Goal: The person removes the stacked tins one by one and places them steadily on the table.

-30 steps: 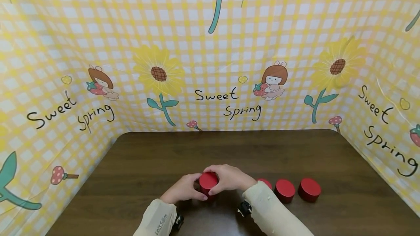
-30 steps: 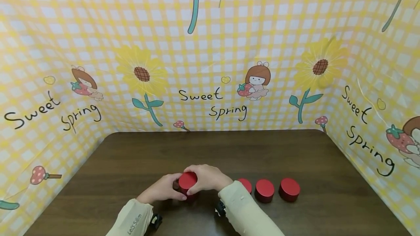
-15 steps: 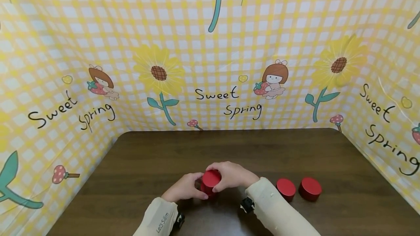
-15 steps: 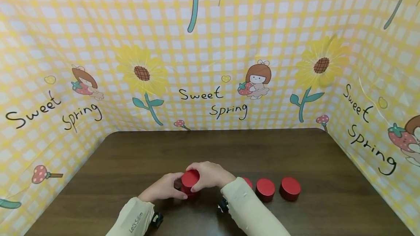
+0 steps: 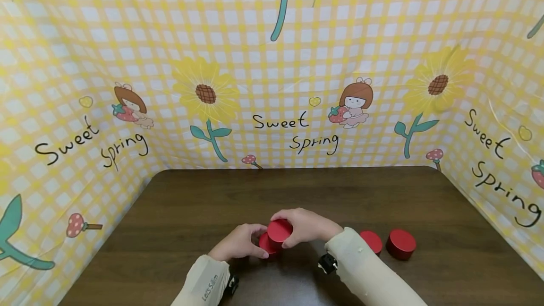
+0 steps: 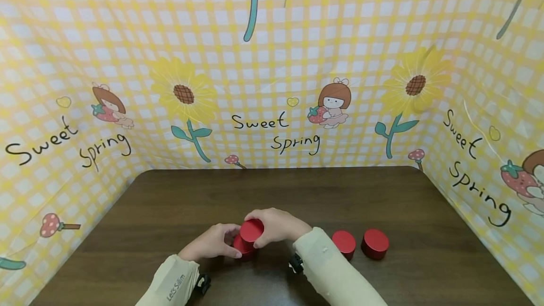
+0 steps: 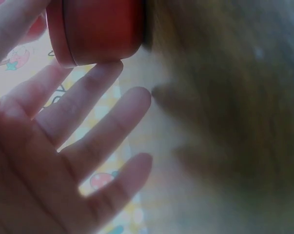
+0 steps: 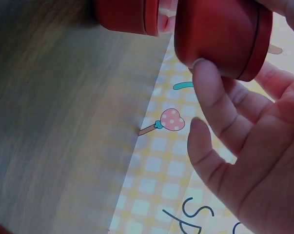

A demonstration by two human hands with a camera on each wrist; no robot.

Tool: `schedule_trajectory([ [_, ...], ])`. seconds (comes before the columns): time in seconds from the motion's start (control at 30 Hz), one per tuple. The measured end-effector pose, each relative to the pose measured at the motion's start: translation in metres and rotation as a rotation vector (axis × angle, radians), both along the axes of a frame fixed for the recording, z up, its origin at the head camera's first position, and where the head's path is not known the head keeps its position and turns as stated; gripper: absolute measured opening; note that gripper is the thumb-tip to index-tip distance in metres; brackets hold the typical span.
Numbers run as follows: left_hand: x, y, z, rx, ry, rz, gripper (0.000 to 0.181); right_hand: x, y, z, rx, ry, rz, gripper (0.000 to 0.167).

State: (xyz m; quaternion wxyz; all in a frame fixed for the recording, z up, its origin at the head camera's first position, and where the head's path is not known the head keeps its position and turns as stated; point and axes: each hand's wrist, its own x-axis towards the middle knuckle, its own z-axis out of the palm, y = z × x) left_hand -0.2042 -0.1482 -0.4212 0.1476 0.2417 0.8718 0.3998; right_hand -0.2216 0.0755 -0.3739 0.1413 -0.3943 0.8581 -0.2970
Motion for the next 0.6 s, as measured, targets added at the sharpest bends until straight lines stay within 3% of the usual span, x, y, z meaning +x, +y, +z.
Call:
schedule_trajectory([
  [0.17, 0.0, 0.0, 0.001, -0.005, -0.001, 0.008, 0.051, -0.001, 0.012, 0.0, -0.028, -0.031, 0.032, 0.053],
  [0.6, -0.002, -0.001, 0.002, -0.032, -0.01, 0.006, 0.051, -0.001, 0.041, 0.003, -0.038, -0.008, -0.005, 0.059],
])
